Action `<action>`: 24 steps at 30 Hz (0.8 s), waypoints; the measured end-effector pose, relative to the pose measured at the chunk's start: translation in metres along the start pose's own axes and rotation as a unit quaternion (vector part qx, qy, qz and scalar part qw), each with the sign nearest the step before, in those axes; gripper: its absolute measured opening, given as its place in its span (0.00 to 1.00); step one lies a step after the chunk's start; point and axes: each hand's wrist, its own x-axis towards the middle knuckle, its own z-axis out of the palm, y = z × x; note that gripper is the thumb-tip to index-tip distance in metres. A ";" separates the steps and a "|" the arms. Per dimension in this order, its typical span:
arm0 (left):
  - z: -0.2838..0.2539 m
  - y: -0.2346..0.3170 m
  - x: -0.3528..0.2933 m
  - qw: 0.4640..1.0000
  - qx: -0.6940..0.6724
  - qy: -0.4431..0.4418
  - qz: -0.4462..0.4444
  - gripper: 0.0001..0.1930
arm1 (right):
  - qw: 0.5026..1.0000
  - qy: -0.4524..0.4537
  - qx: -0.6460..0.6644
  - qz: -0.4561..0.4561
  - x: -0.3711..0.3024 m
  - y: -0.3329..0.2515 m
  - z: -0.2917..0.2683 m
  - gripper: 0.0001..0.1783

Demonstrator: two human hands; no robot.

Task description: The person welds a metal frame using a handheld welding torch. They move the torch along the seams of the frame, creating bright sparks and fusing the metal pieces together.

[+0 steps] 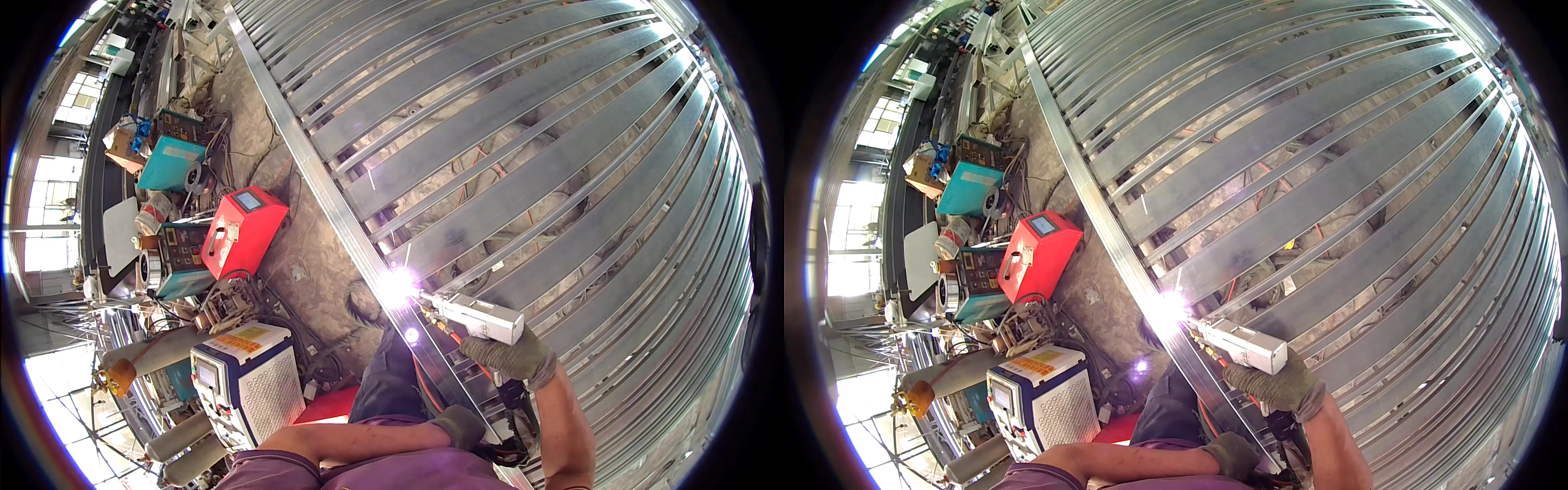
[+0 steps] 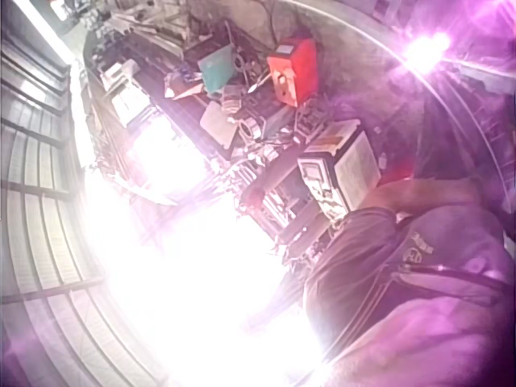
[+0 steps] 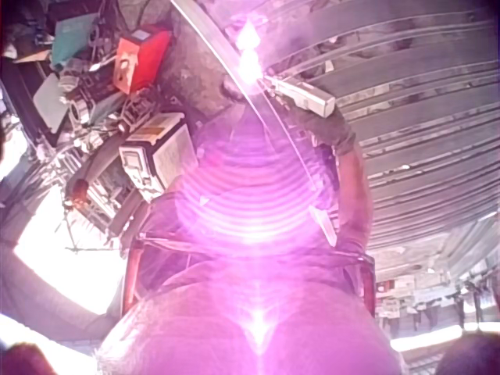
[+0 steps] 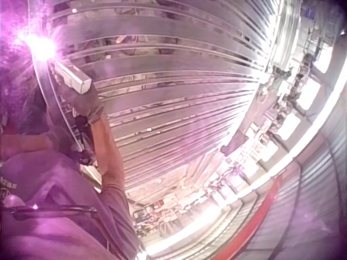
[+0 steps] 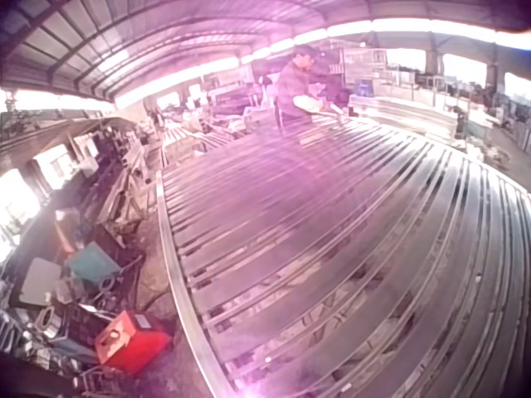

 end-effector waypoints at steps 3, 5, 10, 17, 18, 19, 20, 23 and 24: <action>-0.004 0.001 -0.003 1.000 -0.004 -0.006 0.004 0.10 | 1.000 -0.003 -0.014 0.014 -0.002 -0.007 0.000 0.34; 0.001 0.001 -0.001 1.000 -0.002 0.001 0.003 0.10 | 1.000 -0.001 -0.016 0.009 -0.002 -0.008 0.001 0.34; 0.003 0.000 0.001 1.000 0.003 0.003 0.005 0.10 | 1.000 0.009 -0.003 -0.001 -0.004 -0.001 0.001 0.34; 0.008 0.000 0.006 1.000 0.003 0.000 0.000 0.10 | 1.000 -0.011 -0.009 0.006 -0.004 -0.006 0.000 0.35; 0.008 0.001 0.006 1.000 0.002 -0.001 -0.004 0.10 | 0.999 -0.020 -0.016 0.021 -0.004 -0.008 -0.001 0.35; 0.008 0.001 0.006 1.000 -0.001 -0.001 -0.002 0.10 | 0.999 -0.029 -0.023 0.037 -0.005 -0.009 -0.002 0.35; 0.009 0.001 0.006 1.000 -0.004 -0.001 -0.001 0.11 | 0.999 -0.029 -0.020 0.038 -0.006 -0.008 -0.003 0.35; 0.003 0.002 0.002 1.000 -0.007 -0.002 0.006 0.11 | 0.999 -0.025 -0.011 0.039 -0.007 -0.003 -0.004 0.35; 0.000 0.002 0.000 1.000 -0.007 -0.002 0.008 0.11 | 0.999 -0.021 -0.009 0.036 -0.008 -0.004 -0.002 0.35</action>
